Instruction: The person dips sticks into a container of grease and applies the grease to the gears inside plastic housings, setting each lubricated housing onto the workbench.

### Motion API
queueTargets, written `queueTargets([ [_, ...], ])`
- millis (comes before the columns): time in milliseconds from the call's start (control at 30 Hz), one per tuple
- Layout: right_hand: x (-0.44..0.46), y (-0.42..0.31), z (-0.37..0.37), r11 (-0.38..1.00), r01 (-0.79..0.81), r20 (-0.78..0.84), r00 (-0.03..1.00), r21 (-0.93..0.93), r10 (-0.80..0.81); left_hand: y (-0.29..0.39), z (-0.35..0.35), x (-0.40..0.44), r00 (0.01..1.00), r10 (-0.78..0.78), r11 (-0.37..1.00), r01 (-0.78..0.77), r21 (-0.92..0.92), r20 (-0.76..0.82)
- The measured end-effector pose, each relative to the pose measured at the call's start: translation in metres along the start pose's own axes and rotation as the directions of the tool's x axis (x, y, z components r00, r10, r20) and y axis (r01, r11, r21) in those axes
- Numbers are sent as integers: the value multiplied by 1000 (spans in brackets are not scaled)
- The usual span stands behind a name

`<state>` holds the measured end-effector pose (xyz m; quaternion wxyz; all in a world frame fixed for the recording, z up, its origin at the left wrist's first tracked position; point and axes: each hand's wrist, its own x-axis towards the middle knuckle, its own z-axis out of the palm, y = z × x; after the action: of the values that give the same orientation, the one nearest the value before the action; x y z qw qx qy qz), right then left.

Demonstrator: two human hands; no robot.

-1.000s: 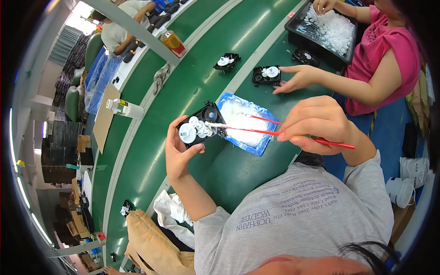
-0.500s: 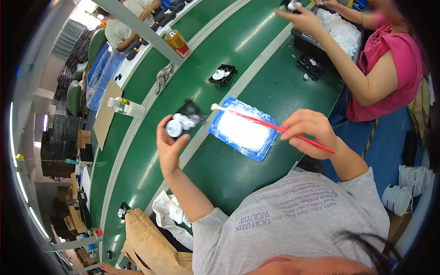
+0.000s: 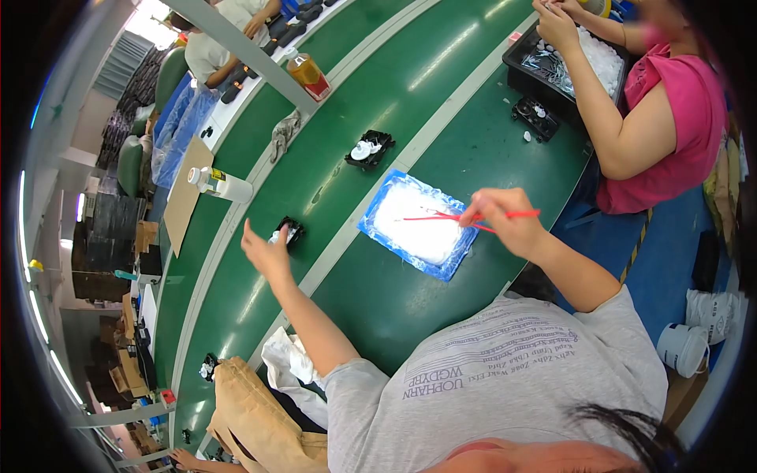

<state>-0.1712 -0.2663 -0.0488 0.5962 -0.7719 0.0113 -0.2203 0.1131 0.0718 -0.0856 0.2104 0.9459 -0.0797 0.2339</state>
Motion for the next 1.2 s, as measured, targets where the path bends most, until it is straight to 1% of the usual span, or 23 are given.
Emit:
queueTargets([
  [33, 0, 11, -3, 976, -106, -41, 992, 192, 116, 14, 6, 3, 995, 101, 994, -100, -41, 13],
  [67, 0, 18, -7, 904, -196, -57, 970, 380, 234, 31, 13, 4, 986, 55, 971, -16, -240, 155],
  [100, -1, 18, -11, 863, -272, -66, 942, 425, 329, 44, 26, 6, 956, 85, 915, 36, -402, 280],
  [167, -6, 22, -16, 763, -307, -78, 903, 569, 422, 74, 51, 8, 833, 134, 823, 209, -529, 537],
  [200, -9, 24, -19, 704, -315, -80, 881, 636, 467, 87, 64, 9, 793, 156, 819, 230, -526, 589],
  [233, -12, 26, -24, 683, -310, -48, 892, 661, 450, 97, 76, 10, 749, 179, 815, 250, -522, 638],
  [333, -19, 27, -28, 685, -271, -38, 916, 676, 400, 121, 98, 11, 669, 107, 738, 442, -509, 735],
  [367, -20, 25, -29, 719, -277, -34, 922, 637, 386, 126, 101, 9, 623, 62, 668, 554, -496, 780],
  [467, -26, 15, -32, 813, -295, -3, 939, 503, 343, 111, 124, 7, 640, 68, 523, 631, -573, 766],
  [500, -28, 13, -32, 842, -302, 16, 944, 448, 330, 108, 124, 4, 684, 61, 465, 625, -627, 727],
  [533, -30, 12, -33, 868, -306, 34, 947, 392, 319, 102, 121, 3, 694, 63, 419, 634, -651, 717],
  [600, -34, 15, -31, 886, -318, 80, 947, 337, 310, 85, 110, 3, 714, 63, 323, 647, -691, 697],
  [633, -34, 16, -30, 895, -322, 105, 947, 309, 304, 81, 97, 3, 734, 70, 305, 629, -715, 676],
  [667, -34, 15, -28, 913, -286, 110, 958, 289, 265, 77, 84, 1, 754, 64, 304, 609, -732, 654],
  [733, -32, 12, -23, 945, -211, 126, 975, 248, 185, 82, 47, -5, 783, 112, 313, 557, -769, 612],
  [833, -30, 6, -19, 967, -134, 95, 989, 215, 115, 95, 1, -18, 816, 156, 369, 475, -799, 557],
  [933, -32, 4, -23, 916, -92, 12, 995, 389, 95, 106, -23, -33, 848, 214, 414, 371, -831, 485],
  [1067, -30, -8, -21, 926, 8, -59, 998, 378, 15, 120, -44, -45, 830, 294, 394, 346, -852, 473],
  [1200, -18, -18, -11, 946, -11, -58, 998, 324, 31, 135, -61, -54, 826, 337, 407, 305, -861, 452],
])
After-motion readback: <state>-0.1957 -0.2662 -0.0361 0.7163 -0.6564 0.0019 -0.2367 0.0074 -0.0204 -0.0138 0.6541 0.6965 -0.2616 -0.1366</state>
